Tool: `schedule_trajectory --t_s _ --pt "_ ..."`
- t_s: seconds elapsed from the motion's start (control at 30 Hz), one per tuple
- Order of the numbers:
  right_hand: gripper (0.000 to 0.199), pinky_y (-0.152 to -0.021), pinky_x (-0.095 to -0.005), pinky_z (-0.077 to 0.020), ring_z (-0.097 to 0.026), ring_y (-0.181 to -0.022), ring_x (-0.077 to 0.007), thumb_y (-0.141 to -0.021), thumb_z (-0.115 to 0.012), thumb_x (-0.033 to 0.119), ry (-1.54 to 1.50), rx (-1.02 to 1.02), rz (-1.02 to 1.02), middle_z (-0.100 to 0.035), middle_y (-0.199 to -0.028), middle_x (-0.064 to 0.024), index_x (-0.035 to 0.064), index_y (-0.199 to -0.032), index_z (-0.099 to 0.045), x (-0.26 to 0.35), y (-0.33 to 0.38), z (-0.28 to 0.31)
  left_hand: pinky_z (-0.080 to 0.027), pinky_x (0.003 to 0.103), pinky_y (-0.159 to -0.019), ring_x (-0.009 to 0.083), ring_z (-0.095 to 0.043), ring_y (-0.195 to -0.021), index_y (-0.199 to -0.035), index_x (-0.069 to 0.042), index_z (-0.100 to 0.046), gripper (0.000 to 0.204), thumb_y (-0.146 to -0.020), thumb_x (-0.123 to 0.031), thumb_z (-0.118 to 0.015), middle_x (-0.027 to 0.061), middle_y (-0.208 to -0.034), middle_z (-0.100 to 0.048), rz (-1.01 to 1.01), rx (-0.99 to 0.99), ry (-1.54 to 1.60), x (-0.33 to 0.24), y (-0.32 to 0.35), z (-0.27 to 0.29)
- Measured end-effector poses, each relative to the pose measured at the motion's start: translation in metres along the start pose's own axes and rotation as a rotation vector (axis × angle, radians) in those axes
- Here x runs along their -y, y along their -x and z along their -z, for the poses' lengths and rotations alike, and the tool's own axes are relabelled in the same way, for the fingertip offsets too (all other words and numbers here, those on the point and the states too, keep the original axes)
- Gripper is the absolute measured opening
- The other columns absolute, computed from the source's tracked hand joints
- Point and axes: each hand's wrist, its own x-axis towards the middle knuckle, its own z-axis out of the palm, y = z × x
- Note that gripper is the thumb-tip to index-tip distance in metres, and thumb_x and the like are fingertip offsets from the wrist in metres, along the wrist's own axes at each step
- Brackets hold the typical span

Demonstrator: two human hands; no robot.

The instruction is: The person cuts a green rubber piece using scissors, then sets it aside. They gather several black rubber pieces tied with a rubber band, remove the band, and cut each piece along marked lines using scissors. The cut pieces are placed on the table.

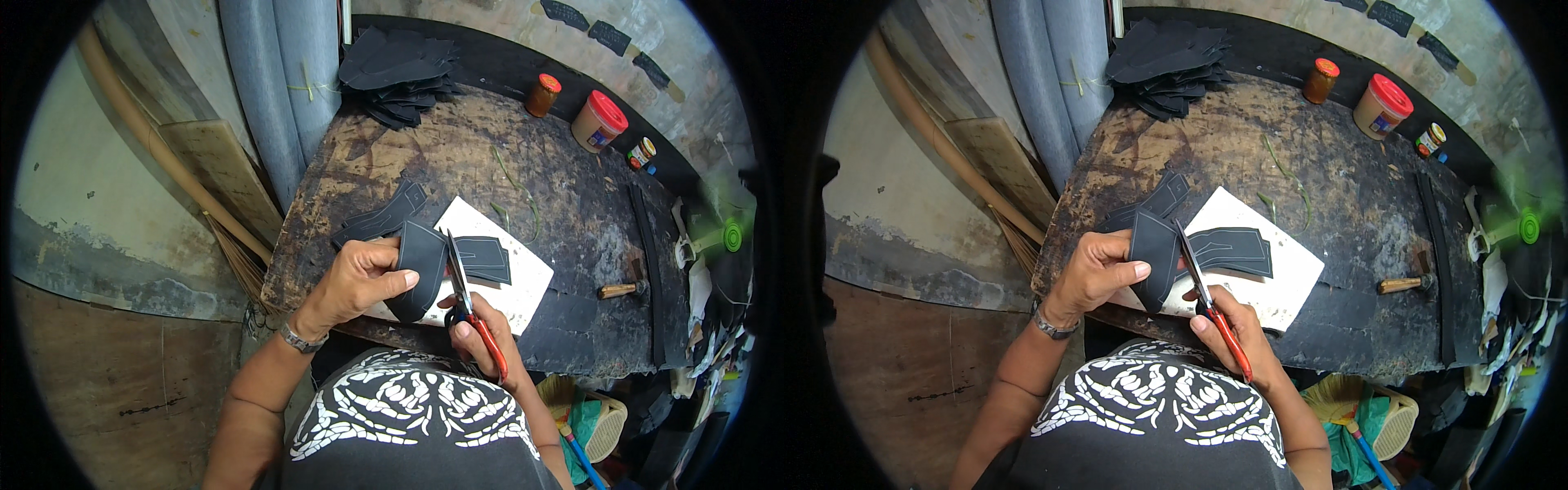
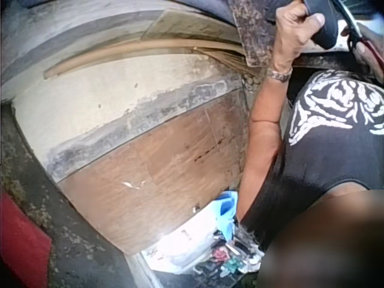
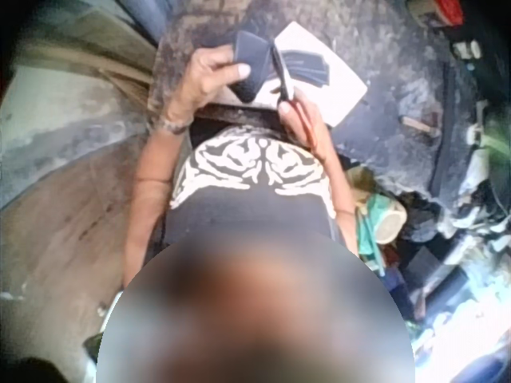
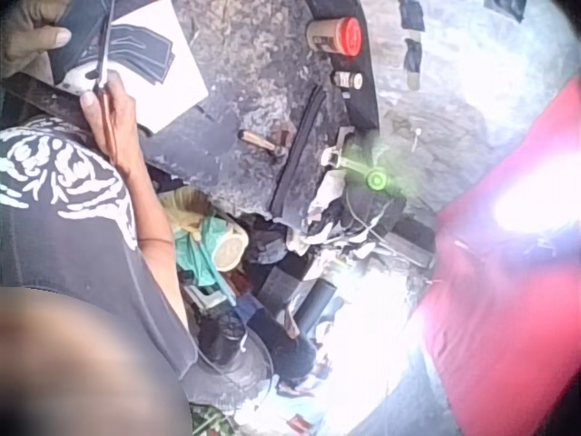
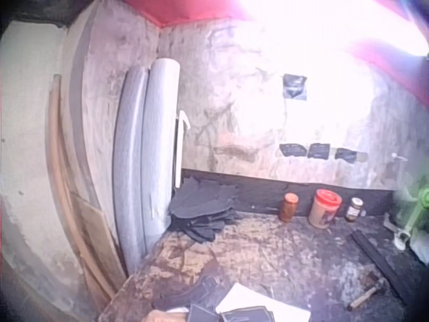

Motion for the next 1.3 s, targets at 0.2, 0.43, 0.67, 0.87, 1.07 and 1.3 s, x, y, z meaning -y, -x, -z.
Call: schedule_trajectory --t_s 0.2,0.43,0.67,0.87,1.07,1.3 --pt "0.047 -0.05 -0.0243 -0.0354 -0.044 -0.052 -0.0071 -0.093 -0.056 0.039 0.042 -0.008 -0.002 -0.048 -0.061 0.0016 -0.0005 -0.117 -0.055 0.001 0.0 -0.001 -0.052 0.029 -0.087 0.0179 -0.066 -0.097 -0.108 0.009 -0.068 0.025 -0.086 -0.001 -0.059 0.0144 -0.107 -0.069 0.035 -0.017 0.003 0.002 0.003 -0.001" --pt "0.032 -0.056 -0.0264 -0.0386 -0.047 -0.055 -0.0099 -0.094 -0.06 0.03 0.092 -0.039 -0.01 -0.052 -0.063 -0.0025 0.001 -0.109 -0.06 0.001 0.004 -0.001 -0.054 0.03 -0.084 0.0178 -0.067 -0.094 -0.11 0.009 -0.067 0.028 -0.087 -0.003 -0.057 0.0147 -0.105 -0.07 0.022 -0.013 -0.045 0.004 0.004 0.0" --pt "0.023 -0.051 -0.0268 -0.0383 -0.047 -0.05 -0.0093 -0.096 -0.06 0.023 0.112 -0.057 -0.104 -0.052 -0.057 -0.0009 0.0023 -0.106 -0.061 -0.003 0.005 -0.004 -0.052 0.021 -0.073 0.0087 -0.064 -0.083 -0.103 0.007 -0.068 0.019 -0.092 -0.007 -0.061 0.0063 -0.097 -0.069 0.14 -0.113 0.211 -0.002 0.011 -0.004" --pt "0.046 -0.06 -0.0278 -0.0413 -0.053 -0.063 -0.0127 -0.093 -0.056 0.043 0.019 0.142 -0.107 -0.056 -0.069 -0.0051 0.0011 -0.112 -0.059 0.002 0.004 0.007 -0.051 0.019 -0.072 0.0068 -0.064 -0.08 -0.107 0.009 -0.068 0.023 -0.092 -0.008 -0.066 0.0054 -0.093 -0.07 0.246 -0.087 0.101 -0.015 0.014 0.011" --pt "0.046 -0.074 -0.0315 -0.0472 -0.061 -0.078 -0.0193 -0.093 -0.059 0.041 0.074 0.257 -0.112 -0.065 -0.083 -0.0124 0.001 -0.115 -0.061 0.003 0.004 0.017 -0.052 0.019 -0.069 0.0075 -0.065 -0.076 -0.11 0.009 -0.068 0.028 -0.087 -0.006 -0.069 0.01 -0.09 -0.072 0.298 0.017 0.028 -0.021 0.017 0.022" --pt "0.038 -0.072 -0.0316 -0.0485 -0.063 -0.076 -0.0188 -0.091 -0.065 0.033 0.164 0.265 -0.1 -0.068 -0.085 -0.0117 0.0016 -0.112 -0.065 0.005 0.005 0.018 -0.052 0.019 -0.073 0.008 -0.065 -0.078 -0.109 0.009 -0.069 0.029 -0.084 -0.005 -0.072 0.0113 -0.093 -0.073 0.33 0.067 0.035 -0.018 0.018 0.024"
